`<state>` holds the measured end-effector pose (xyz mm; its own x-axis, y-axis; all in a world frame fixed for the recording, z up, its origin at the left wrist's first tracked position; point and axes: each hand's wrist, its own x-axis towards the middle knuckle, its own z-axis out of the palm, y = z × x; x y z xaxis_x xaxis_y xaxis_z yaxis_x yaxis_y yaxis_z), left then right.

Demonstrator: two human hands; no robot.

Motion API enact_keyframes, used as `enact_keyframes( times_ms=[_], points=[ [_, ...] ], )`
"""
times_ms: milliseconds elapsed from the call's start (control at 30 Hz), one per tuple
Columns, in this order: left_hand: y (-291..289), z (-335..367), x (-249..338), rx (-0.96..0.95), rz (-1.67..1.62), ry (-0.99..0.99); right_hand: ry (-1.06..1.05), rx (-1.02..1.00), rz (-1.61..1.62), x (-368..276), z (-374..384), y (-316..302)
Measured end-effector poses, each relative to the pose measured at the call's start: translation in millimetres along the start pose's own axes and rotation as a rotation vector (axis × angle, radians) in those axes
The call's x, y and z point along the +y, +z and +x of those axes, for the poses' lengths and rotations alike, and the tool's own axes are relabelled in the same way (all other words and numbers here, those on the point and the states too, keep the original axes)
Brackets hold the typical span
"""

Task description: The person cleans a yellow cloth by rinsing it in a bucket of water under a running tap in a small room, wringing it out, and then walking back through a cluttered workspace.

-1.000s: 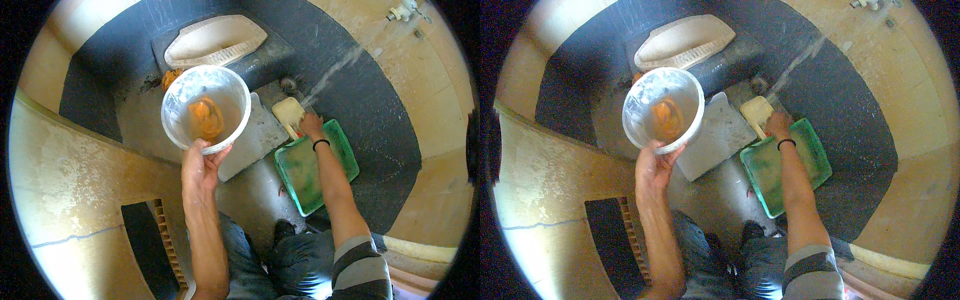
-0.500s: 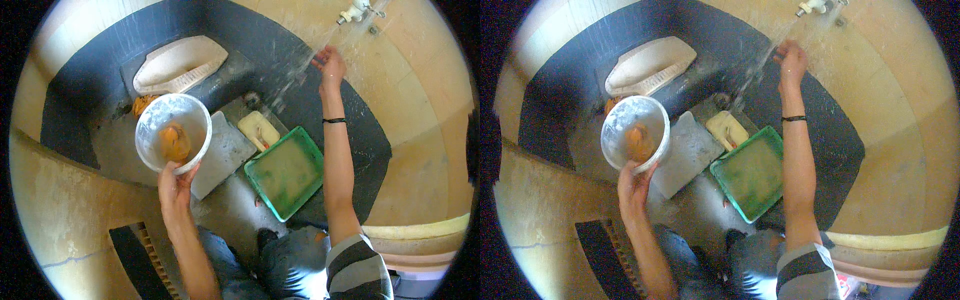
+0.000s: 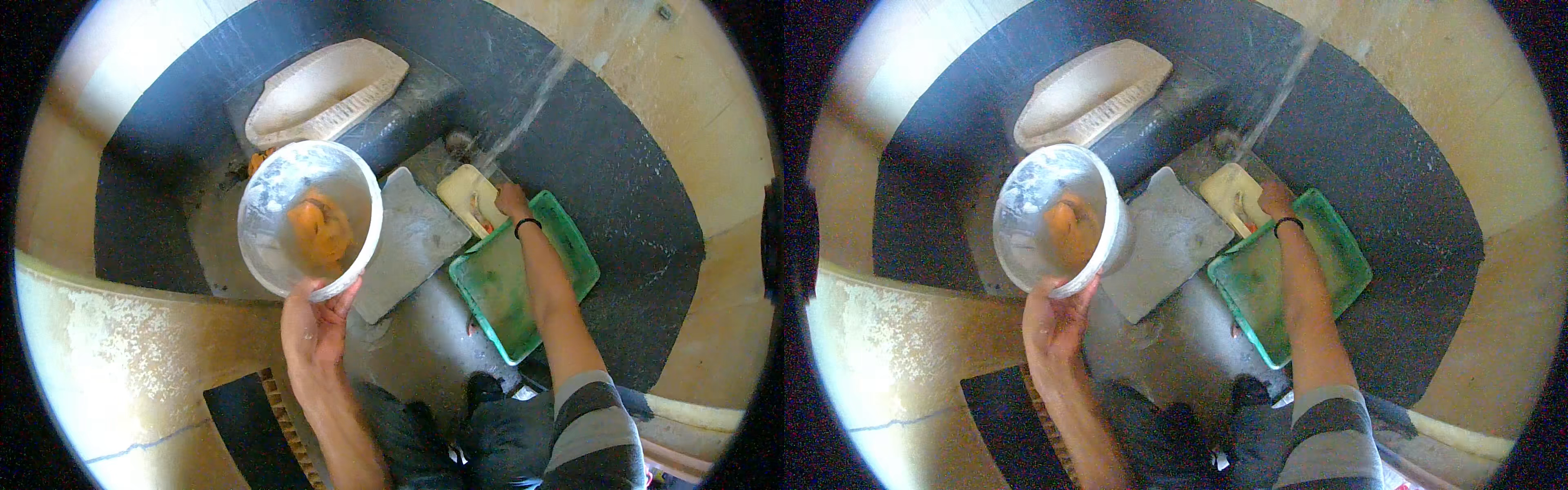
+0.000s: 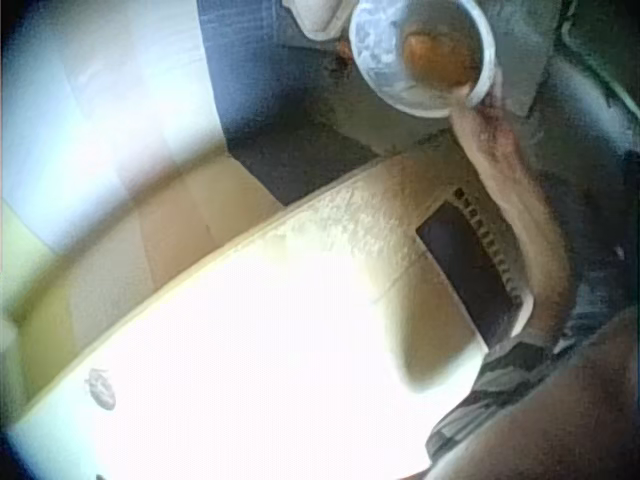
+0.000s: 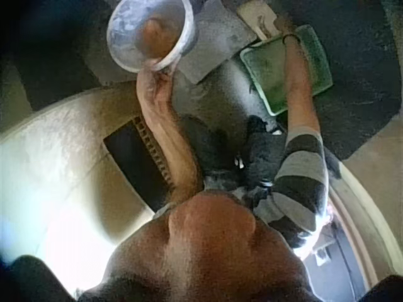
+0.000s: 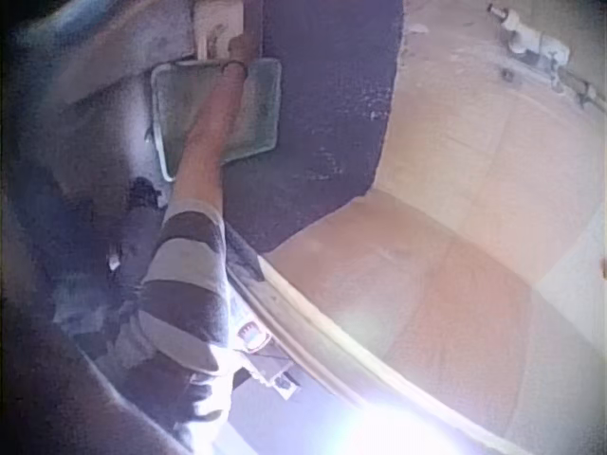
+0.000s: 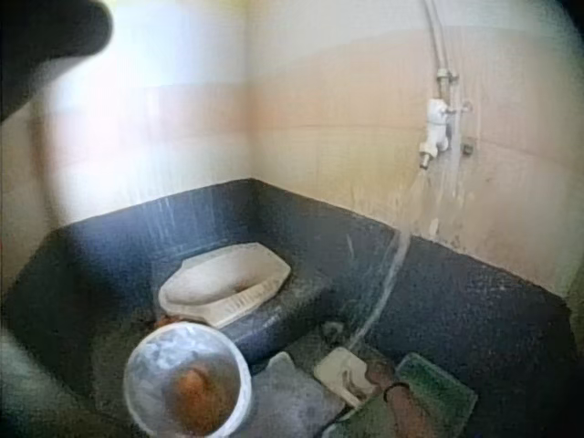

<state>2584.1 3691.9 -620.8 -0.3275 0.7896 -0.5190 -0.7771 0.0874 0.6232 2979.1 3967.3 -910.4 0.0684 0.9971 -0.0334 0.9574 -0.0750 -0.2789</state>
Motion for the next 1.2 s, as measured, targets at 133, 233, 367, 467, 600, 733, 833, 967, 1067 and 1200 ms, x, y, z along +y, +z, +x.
enact_keyframes(
  times_ms=[133,233,367,467,600,733,833,967,1067,1200],
  points=[
    [7,6,-4,-0.008,0.033,-0.002,-0.045,0.071,-0.069,-7,2,-30],
    [-5,4,0,0.025,0.025,-0.003,0.276,0.445,0.472,-64,-24,-86],
    [-43,2,-8,0.043,-0.055,-0.122,0.269,0.989,1.213,-138,-67,-214],
    [-23,-31,5,0.041,-0.066,-0.2,-0.142,1.175,1.171,-205,-129,-391],
    [4,-100,47,0.008,0.031,-0.252,-0.206,1.147,1.093,-230,-112,-518],
    [61,-151,91,-0.027,0.155,-0.264,0.04,0.999,1.105,-229,-90,-544],
    [87,-178,111,0.012,0.204,-0.346,0.221,0.746,0.696,-221,-75,-514],
    [128,-199,118,0.034,0.233,-0.386,0.141,0.684,0.609,-217,-35,-455],
    [148,-209,125,0.138,0.293,-0.341,0.242,0.485,0.617,-206,0,-414],
    [169,-210,136,0.117,0.242,-0.374,0.298,0.276,0.757,-177,27,-396]
  ],
)
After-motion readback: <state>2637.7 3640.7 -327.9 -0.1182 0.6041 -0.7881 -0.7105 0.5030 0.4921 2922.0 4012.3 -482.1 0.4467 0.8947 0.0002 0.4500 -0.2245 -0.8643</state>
